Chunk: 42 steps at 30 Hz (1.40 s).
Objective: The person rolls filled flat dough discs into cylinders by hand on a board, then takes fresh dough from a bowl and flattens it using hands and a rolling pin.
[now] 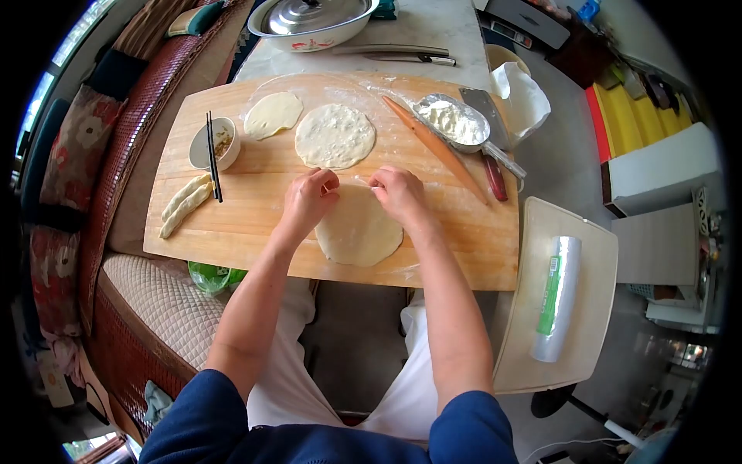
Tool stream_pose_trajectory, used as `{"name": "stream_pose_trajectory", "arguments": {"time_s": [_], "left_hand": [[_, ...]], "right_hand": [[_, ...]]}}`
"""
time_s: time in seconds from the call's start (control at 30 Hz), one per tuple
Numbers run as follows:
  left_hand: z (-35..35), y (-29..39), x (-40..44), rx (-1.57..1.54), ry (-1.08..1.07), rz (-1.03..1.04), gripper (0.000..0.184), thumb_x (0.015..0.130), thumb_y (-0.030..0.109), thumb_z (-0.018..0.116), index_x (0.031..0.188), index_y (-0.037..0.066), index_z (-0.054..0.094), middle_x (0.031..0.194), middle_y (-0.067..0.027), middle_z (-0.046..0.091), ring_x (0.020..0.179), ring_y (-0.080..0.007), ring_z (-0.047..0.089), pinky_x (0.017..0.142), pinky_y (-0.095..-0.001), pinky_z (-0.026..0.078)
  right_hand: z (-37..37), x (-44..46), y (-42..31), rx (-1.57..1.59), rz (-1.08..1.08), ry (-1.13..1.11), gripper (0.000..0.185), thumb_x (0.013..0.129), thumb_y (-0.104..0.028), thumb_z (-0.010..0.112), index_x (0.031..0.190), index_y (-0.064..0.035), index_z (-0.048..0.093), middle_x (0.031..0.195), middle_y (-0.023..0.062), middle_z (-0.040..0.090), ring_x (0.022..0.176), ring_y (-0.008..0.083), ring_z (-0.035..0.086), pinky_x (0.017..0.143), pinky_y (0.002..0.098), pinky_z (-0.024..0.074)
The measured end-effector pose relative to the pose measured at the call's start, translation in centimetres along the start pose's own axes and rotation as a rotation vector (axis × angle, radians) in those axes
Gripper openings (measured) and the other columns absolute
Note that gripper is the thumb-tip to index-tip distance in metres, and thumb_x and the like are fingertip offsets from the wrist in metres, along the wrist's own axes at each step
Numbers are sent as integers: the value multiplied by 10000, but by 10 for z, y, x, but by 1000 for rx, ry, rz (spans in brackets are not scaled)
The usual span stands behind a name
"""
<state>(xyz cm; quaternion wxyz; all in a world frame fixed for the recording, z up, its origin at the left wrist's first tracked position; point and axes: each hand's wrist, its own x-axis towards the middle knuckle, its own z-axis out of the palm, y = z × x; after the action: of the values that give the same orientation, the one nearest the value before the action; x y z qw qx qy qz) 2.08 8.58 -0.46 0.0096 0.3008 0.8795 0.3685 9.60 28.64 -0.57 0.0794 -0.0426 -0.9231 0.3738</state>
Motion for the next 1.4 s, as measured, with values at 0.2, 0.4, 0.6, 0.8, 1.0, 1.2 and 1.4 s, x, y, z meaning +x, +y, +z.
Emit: {"name": "stream_pose_trajectory", "arguments": {"time_s": [0.2,0.4,0.6,0.8,1.0,1.2,1.4], "left_hand": [[7,-5,-2,-4,42,94,104,721,13,677,787,92,663,829,-42,645,799,-267,660,683,-369,520],[-1,-9,-7,53,0,303,71,732,31,668,767,93,662,836,-56,614,884,-279,625,699,-394,514],[-3,-5,-10,-42,-50,188,55,731,88,702,772,62,675,858,-82,622,908,-291,623,734,-408,524],[6,0,-5,13,-33,-2,137,716,123,729,835,59,705,869,-84,640,834,-291,642,714,-407,518],[4,-3,-7,68,-63,59,144,731,123,717,860,68,682,880,-82,637,816,-300,642,696,-407,517],[10,0,-5,74,39,61,71,793,93,685,862,76,677,890,-73,632,816,-303,645,680,-406,521],[13,0,-3,27,99,169,123,776,80,698,898,76,701,887,-86,639,839,-300,652,695,-397,529]], "right_hand": [[1,-2,-4,-3,-35,10,94,796,-65,684,890,-56,690,945,93,682,885,303,663,775,410,530],[4,-3,1,-97,-156,73,63,781,-32,673,839,-49,656,882,100,657,871,305,647,761,413,526],[-2,-5,5,7,-184,5,65,782,-31,685,840,-33,657,890,118,649,894,316,637,770,416,515],[0,-4,-4,-16,-95,6,119,775,-66,732,866,-18,671,932,125,648,921,325,626,810,415,509],[-7,-4,-5,-75,-129,-74,136,796,-92,738,895,-39,662,950,114,643,986,305,616,836,413,504],[3,-5,-4,-197,-80,10,175,813,-100,729,972,-67,663,948,82,639,987,291,618,833,415,511],[1,-8,-7,-158,-213,55,237,794,-80,733,1028,-80,696,951,92,644,960,305,622,812,410,512]]}}
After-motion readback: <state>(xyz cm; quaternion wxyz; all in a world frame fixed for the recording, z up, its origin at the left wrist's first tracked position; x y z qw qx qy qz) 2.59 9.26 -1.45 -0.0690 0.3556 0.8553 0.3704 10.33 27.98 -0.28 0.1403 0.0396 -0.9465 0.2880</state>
